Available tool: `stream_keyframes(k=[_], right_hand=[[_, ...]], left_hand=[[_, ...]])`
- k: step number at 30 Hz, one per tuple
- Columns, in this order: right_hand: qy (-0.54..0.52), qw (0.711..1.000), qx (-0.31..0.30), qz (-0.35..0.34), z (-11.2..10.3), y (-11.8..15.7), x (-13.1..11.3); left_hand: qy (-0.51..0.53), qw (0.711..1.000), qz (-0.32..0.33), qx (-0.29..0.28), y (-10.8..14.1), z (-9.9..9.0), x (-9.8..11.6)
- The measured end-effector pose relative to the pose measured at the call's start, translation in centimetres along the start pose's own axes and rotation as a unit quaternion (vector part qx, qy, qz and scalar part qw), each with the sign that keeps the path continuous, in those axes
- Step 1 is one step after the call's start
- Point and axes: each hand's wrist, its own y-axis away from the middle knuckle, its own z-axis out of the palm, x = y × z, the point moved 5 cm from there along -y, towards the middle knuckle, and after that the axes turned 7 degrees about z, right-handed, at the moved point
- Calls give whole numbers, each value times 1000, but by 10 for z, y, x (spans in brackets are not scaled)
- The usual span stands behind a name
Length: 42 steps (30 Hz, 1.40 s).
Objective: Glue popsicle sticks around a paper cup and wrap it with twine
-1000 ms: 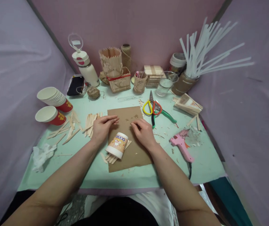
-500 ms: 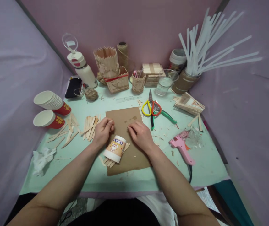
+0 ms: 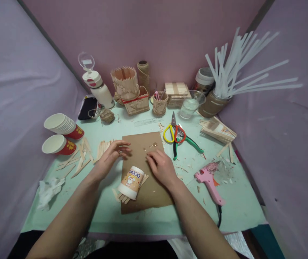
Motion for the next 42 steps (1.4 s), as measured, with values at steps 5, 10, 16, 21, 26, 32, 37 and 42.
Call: stream_keyframes(k=[5,10,16,21,26,32,37,42], right_hand=[[-90,991,-101,8,-13,3,-17],[-123,950,-284,-30,-1,16,-37],[-98,964,-248,-6,6,28,-32],[-37,984,-172,6,-7,43,-31],[9,989,-144,32,-17,69,-48],[-39,991,-123,42,-22,86,-61],[-14,996,23,88,-23,78,-37],[-33,994,1,100,-1,86,-35]], left_hand=[[-175,972,-90,-128,61,-9,31],[-179,972,-129,-78,103,29,10],[-175,980,-77,50,102,49,-9],[-162,985,-44,40,85,34,-5],[-190,981,11,43,63,16,-6],[-159,986,-8,55,62,12,-11],[-69,990,-66,99,62,28,-16],[41,987,-86,127,61,51,-26]])
